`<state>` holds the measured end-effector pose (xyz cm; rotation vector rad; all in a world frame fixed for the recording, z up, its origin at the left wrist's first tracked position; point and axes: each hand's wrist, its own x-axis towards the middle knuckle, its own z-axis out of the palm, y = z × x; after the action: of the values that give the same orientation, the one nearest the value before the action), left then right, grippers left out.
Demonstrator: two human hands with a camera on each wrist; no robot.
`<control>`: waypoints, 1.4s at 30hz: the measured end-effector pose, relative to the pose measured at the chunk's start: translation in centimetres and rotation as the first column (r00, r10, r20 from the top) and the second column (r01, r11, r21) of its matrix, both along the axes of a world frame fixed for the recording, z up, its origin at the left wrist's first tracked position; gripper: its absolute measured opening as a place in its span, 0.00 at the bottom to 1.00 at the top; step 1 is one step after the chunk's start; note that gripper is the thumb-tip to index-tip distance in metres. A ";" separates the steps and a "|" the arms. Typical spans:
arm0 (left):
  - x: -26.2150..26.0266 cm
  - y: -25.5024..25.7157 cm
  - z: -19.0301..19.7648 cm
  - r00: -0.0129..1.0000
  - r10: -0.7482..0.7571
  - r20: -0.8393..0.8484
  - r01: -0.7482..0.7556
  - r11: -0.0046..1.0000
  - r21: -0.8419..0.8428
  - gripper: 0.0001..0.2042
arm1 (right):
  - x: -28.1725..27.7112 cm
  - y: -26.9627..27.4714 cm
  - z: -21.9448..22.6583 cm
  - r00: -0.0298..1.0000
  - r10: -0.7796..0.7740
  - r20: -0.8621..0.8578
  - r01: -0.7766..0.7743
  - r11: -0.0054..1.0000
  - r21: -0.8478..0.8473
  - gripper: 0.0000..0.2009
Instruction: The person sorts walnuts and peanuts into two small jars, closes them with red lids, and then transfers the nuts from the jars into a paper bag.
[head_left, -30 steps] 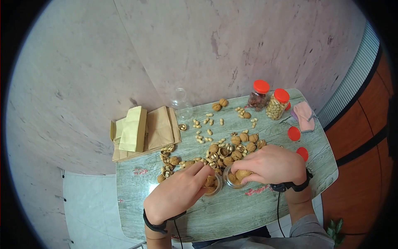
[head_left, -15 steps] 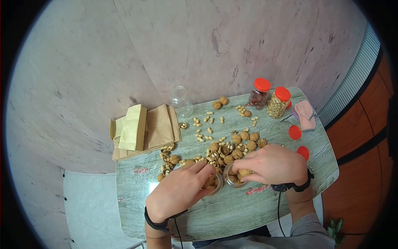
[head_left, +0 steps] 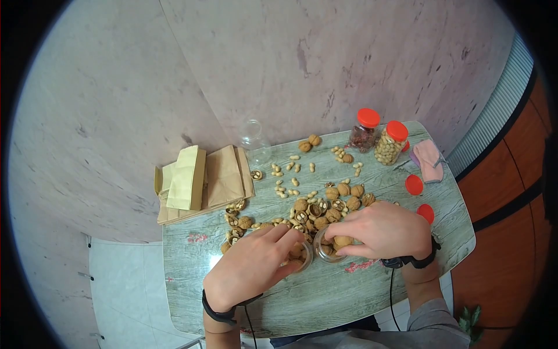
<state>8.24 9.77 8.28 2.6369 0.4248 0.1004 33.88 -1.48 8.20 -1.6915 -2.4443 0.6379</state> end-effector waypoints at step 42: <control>-4.1 7.5 -2.1 0.842 0.522 -0.138 -0.531 0.846 -0.044 0.16 | 5.8 2.9 -0.8 0.932 -0.281 -0.229 0.289 0.957 0.003 0.22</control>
<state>4.16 17.28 6.17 2.3804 1.1678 0.0948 39.70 1.37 7.36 -1.8006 -1.9946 0.6975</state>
